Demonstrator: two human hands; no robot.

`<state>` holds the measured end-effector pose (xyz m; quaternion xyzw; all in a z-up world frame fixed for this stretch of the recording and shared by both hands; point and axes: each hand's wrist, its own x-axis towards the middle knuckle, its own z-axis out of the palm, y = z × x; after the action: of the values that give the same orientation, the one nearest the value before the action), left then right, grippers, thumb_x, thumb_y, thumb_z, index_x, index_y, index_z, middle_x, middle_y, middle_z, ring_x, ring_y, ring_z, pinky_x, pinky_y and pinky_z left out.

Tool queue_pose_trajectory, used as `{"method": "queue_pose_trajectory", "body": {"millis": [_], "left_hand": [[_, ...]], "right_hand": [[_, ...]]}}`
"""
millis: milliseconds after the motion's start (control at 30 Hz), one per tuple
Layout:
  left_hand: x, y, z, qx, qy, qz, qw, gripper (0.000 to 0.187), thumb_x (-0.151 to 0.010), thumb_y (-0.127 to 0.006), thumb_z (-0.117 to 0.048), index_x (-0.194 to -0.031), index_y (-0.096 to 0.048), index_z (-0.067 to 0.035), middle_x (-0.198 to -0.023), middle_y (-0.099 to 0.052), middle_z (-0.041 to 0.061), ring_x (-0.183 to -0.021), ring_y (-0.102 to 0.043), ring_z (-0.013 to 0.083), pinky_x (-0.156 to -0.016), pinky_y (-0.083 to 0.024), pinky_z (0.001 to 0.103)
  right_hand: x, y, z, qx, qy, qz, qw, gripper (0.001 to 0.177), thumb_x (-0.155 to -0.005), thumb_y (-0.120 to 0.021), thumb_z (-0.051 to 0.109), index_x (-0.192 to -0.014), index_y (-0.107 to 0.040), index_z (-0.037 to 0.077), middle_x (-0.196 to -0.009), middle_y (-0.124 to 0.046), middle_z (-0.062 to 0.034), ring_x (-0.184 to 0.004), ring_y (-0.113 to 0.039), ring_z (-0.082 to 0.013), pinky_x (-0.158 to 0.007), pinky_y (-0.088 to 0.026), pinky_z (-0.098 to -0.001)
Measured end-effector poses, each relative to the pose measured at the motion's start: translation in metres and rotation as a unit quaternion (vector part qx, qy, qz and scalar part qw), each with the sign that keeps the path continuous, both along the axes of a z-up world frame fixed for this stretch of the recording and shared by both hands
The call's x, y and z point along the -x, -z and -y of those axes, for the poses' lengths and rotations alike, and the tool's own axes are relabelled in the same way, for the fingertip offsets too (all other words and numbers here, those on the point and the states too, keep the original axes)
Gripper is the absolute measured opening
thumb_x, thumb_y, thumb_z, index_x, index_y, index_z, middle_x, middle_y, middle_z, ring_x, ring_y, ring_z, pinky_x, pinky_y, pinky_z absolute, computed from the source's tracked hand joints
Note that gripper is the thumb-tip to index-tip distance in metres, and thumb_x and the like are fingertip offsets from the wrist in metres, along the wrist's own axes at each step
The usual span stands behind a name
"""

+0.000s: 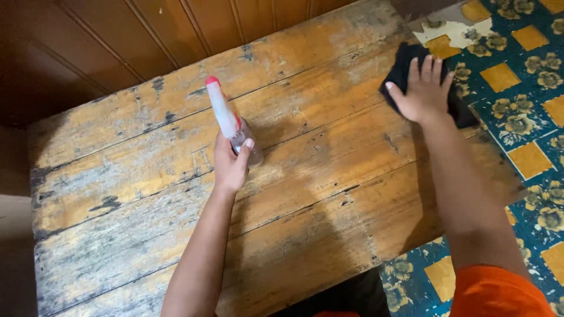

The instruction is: The person sprays a liquid cleaner onto a wooden table and wipes the surface with a black cloth. The person repeatedly sprays and wipes different areas of the table throughout the clip.

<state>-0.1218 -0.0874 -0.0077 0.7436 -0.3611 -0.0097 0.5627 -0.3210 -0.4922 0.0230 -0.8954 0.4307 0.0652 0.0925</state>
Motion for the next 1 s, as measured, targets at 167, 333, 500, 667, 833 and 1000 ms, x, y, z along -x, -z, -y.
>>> {"method": "queue_pose_trajectory", "body": {"millis": [167,333,500,667,833,1000], "left_hand": [[-0.019,0.032,-0.01,0.01,0.034,-0.026,0.999,0.043,-0.094,-0.069,-0.03,-0.123,-0.058,0.001,-0.11,-0.057,0.025,-0.102,-0.058,0.0374,-0.094,-0.045,0.052],[-0.016,0.028,-0.005,0.012,0.031,-0.018,0.999,0.045,-0.094,-0.07,-0.03,-0.122,-0.057,0.004,-0.11,-0.057,0.028,-0.101,-0.059,0.0387,-0.094,-0.045,0.052],[-0.015,0.027,-0.003,0.033,0.012,-0.015,0.999,0.037,-0.096,-0.07,-0.03,-0.112,-0.058,0.002,-0.096,-0.054,0.02,-0.088,-0.054,0.0304,-0.083,-0.046,0.043],[-0.01,0.021,-0.008,0.056,-0.009,-0.002,0.998,0.037,-0.098,-0.068,-0.029,-0.11,-0.056,0.005,-0.096,-0.054,0.023,-0.088,-0.052,0.0297,-0.083,-0.047,0.046],[-0.007,0.01,-0.013,0.077,-0.033,0.011,0.996,0.036,-0.098,-0.069,-0.029,-0.11,-0.058,0.003,-0.096,-0.056,0.025,-0.087,-0.056,0.0338,-0.083,-0.047,0.047],[0.002,-0.007,-0.008,0.126,-0.014,-0.013,0.992,0.037,-0.101,-0.065,-0.03,-0.113,-0.057,0.004,-0.099,-0.058,0.022,-0.093,-0.056,0.0282,-0.087,-0.049,0.044]], "right_hand": [[0.015,0.017,-0.024,0.064,-0.112,0.046,0.991,0.09,-0.098,-0.044,0.064,-0.165,-0.029,0.005,-0.17,-0.019,-0.0277,-0.159,-0.011,-0.0431,-0.122,-0.01,-0.0687],[0.007,0.018,-0.035,0.068,-0.091,0.034,0.993,0.092,-0.098,-0.039,0.07,-0.166,-0.026,0.009,-0.172,-0.016,-0.0221,-0.16,-0.009,-0.0387,-0.123,-0.004,-0.0679],[-0.014,-0.005,-0.119,0.053,-0.21,0.056,0.975,0.09,-0.097,-0.049,0.064,-0.163,-0.033,0.005,-0.168,-0.022,-0.0289,-0.158,-0.013,-0.0452,-0.122,-0.009,-0.0666],[-0.027,0.001,-0.125,0.016,-0.183,0.07,0.981,0.096,-0.095,-0.048,0.068,-0.165,-0.027,0.006,-0.17,-0.016,-0.0278,-0.158,-0.008,-0.0436,-0.122,-0.004,-0.0675],[-0.037,-0.014,-0.191,0.054,-0.268,0.083,0.958,0.091,-0.095,-0.053,0.067,-0.161,-0.034,0.007,-0.163,-0.025,-0.0363,-0.154,-0.016,-0.0529,-0.117,-0.012,-0.0737],[-0.036,-0.003,-0.207,0.01,-0.289,0.091,0.953,0.089,-0.095,-0.053,0.067,-0.163,-0.034,0.014,-0.169,-0.02,-0.0256,-0.158,-0.012,-0.0418,-0.122,-0.006,-0.066]]}}
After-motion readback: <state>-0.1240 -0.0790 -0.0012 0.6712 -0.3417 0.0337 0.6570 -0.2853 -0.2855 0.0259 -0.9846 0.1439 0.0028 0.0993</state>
